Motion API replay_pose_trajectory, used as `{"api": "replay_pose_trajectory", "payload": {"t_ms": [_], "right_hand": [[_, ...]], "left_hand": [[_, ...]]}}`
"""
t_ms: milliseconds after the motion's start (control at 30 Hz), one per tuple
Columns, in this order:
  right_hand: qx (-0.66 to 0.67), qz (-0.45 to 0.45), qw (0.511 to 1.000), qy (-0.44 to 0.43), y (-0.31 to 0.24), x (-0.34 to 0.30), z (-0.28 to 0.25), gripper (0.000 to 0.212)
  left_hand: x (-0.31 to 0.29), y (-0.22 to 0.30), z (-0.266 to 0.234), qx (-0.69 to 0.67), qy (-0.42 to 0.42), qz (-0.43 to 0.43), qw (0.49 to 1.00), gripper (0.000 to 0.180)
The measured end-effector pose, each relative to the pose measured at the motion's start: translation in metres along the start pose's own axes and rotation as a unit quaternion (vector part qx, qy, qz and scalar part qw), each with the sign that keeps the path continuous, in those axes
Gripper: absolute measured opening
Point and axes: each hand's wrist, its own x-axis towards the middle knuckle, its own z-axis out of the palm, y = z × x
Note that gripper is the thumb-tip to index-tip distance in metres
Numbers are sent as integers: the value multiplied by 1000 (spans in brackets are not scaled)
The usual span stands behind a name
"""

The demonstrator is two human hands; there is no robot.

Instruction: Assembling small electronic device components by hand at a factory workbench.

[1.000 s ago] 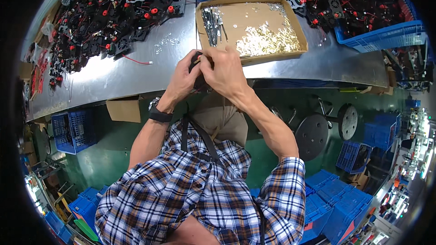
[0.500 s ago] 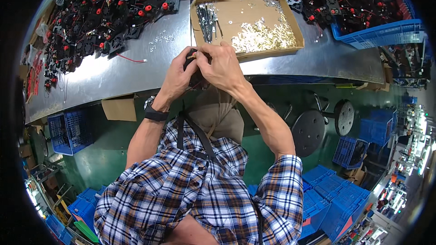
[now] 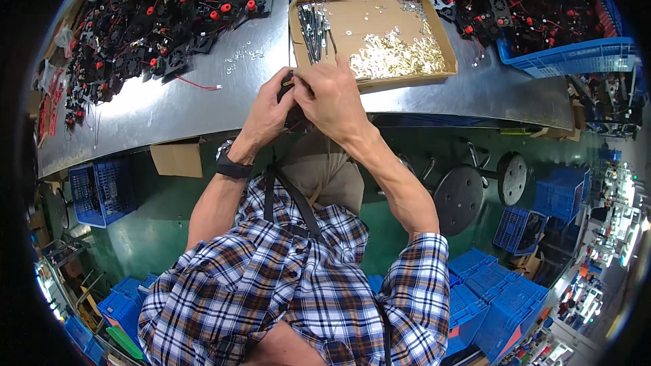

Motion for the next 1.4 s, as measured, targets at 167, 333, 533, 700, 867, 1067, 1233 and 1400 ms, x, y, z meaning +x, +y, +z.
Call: {"api": "replay_pose_trajectory", "payload": {"t_ms": [167, 333, 533, 700, 867, 1067, 1233, 1400], "right_hand": [[-97, -87, 991, -30, 2, 4, -8, 12], [-247, -223, 939, -81, -3, 11, -22, 16], [-314, -248, 905, -146, -5, 16, -26, 14], [-264, -237, 921, -161, 8, 19, -22, 12], [-108, -138, 971, -162, 9, 20, -28, 16], [125, 55, 970, -203, 13, 29, -30, 24], [188, 120, 958, -183, 18, 21, -24, 21], [-15, -67, 993, -97, 8, 10, -17, 14]], "left_hand": [[1, 0, 1, -3, 4, -6, 1000, 23], [-1, 2, 1, -12, -2, -17, 1000, 23], [-1, 1, 1, -12, -9, -43, 999, 22], [-1, 1, 2, 27, 4, -1, 1000, 23], [0, 4, 6, 20, 8, -2, 1000, 25], [0, 2, 2, 13, -3, -13, 1000, 26], [2, 4, 3, 3, -11, -34, 999, 25], [1, 4, 4, 7, 9, -12, 1000, 23]]}}
